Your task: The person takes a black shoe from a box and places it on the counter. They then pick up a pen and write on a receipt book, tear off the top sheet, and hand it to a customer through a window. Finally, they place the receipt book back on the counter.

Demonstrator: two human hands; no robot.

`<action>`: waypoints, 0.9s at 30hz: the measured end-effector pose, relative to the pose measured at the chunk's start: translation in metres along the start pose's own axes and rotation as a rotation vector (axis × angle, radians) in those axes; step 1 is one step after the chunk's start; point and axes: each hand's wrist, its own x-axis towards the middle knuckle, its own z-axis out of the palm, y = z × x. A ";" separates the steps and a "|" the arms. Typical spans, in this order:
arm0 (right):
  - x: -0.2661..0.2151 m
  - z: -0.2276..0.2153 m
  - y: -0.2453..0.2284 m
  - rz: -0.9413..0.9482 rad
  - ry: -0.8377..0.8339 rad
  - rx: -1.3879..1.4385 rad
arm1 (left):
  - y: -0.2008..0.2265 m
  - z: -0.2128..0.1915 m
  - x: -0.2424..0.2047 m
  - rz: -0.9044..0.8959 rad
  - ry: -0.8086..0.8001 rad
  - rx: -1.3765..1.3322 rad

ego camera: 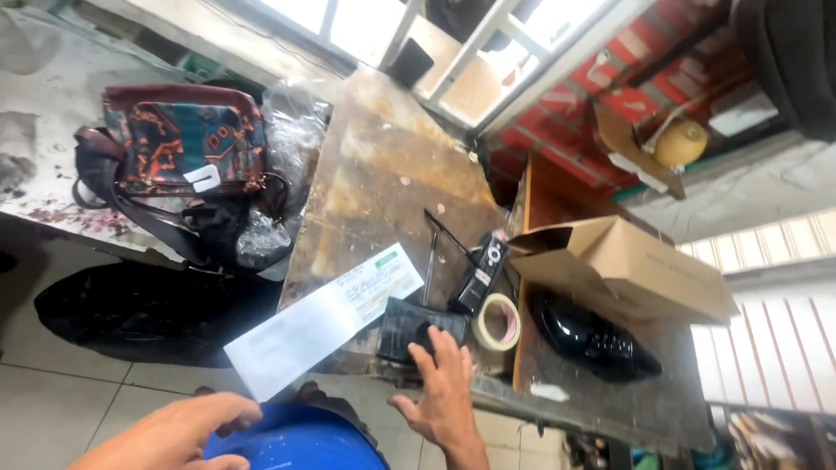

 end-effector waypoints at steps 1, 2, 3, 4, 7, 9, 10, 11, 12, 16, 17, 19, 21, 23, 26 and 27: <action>0.000 0.004 0.005 -0.039 -0.046 0.014 | 0.011 -0.001 -0.003 0.075 0.079 0.062; 0.000 0.008 0.011 -0.078 -0.091 0.027 | 0.022 -0.003 -0.006 0.147 0.159 0.125; 0.002 0.009 0.016 -0.098 -0.093 0.027 | 0.025 0.003 0.012 0.142 0.172 0.111; 0.004 0.009 0.021 -0.189 0.048 0.116 | 0.029 0.008 0.031 0.242 0.359 0.129; 0.005 -0.001 0.029 -0.297 0.170 0.292 | 0.050 0.018 0.080 0.494 0.684 0.128; 0.009 -0.012 0.032 -0.321 0.150 0.379 | 0.070 0.020 0.103 0.646 0.824 0.108; 0.013 -0.017 0.033 -0.325 0.177 0.399 | 0.081 0.020 0.111 0.652 0.839 0.141; 0.017 -0.022 0.033 -0.326 0.208 0.421 | 0.092 0.018 0.119 0.656 0.853 0.177; 0.019 -0.022 0.037 -0.334 0.204 0.425 | 0.096 0.020 0.129 0.649 0.858 0.174; 0.026 -0.025 0.045 -0.428 0.194 0.470 | 0.113 0.022 0.149 0.606 0.964 0.250; 0.025 -0.027 0.047 -0.516 0.193 0.492 | 0.117 0.027 0.150 0.539 0.950 0.218; 0.022 -0.009 0.062 -0.521 0.195 0.427 | 0.109 0.031 0.170 0.537 1.038 0.226; 0.018 0.007 0.071 -0.515 0.182 0.371 | 0.103 0.036 0.183 0.525 1.105 0.232; 0.020 0.020 0.076 -0.530 0.246 0.231 | 0.102 0.033 0.186 0.618 1.272 0.338; 0.021 0.028 0.083 -0.602 0.340 0.454 | 0.104 0.037 0.186 0.529 1.346 0.415; 0.021 0.028 0.084 -0.605 0.331 0.465 | 0.107 0.037 0.185 0.514 1.343 0.413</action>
